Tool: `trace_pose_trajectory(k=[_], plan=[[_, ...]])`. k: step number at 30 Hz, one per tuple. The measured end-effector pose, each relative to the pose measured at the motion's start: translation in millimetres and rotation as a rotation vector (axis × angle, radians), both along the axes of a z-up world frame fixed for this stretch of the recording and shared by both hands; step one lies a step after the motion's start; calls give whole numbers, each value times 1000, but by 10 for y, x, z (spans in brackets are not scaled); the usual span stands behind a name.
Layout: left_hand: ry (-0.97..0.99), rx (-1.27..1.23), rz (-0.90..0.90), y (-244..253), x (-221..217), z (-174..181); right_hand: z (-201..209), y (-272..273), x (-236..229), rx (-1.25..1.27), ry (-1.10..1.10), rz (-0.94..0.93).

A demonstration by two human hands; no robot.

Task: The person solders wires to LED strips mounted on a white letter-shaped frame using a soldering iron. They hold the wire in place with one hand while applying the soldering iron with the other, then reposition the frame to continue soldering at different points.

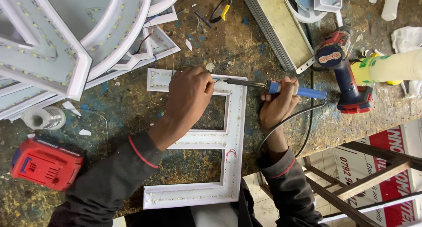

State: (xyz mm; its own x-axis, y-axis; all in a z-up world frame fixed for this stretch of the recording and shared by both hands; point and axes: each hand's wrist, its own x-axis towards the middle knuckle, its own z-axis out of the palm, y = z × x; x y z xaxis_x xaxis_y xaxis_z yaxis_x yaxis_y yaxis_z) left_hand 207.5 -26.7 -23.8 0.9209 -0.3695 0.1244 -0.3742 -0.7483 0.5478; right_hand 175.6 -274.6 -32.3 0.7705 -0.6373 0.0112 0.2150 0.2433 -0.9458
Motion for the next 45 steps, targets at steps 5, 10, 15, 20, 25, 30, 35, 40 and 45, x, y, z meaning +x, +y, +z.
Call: trace_pose_trajectory(k=[5, 10, 15, 20, 25, 30, 35, 40, 45], plan=[[-44, -4, -29, 13, -26, -30, -59, -47, -57, -73, -24, 51], [-99, -15, -23, 23, -21, -22, -148, -88, -52, -209, -60, 76], [-134, -28, -25, 23, 24, -136, -128, -75, -49, -218, -105, 83], [-137, -85, -47, 49, 4, -158, -184, -98, -35, -209, -139, 91], [-166, -124, -71, 92, 31, -116, -174, -100, -25, -195, -169, 109], [-198, -115, -40, 78, 11, -173, -166, -64, -39, -224, -149, 93], [-192, -144, -50, 99, 0, -27, -272, -129, -20, -219, -162, 82], [-179, -113, -58, 78, -19, -92, -156, -78, -66, -255, -132, 102], [-201, -77, -60, 67, -25, -111, -193, -96, -57, -257, -140, 109]])
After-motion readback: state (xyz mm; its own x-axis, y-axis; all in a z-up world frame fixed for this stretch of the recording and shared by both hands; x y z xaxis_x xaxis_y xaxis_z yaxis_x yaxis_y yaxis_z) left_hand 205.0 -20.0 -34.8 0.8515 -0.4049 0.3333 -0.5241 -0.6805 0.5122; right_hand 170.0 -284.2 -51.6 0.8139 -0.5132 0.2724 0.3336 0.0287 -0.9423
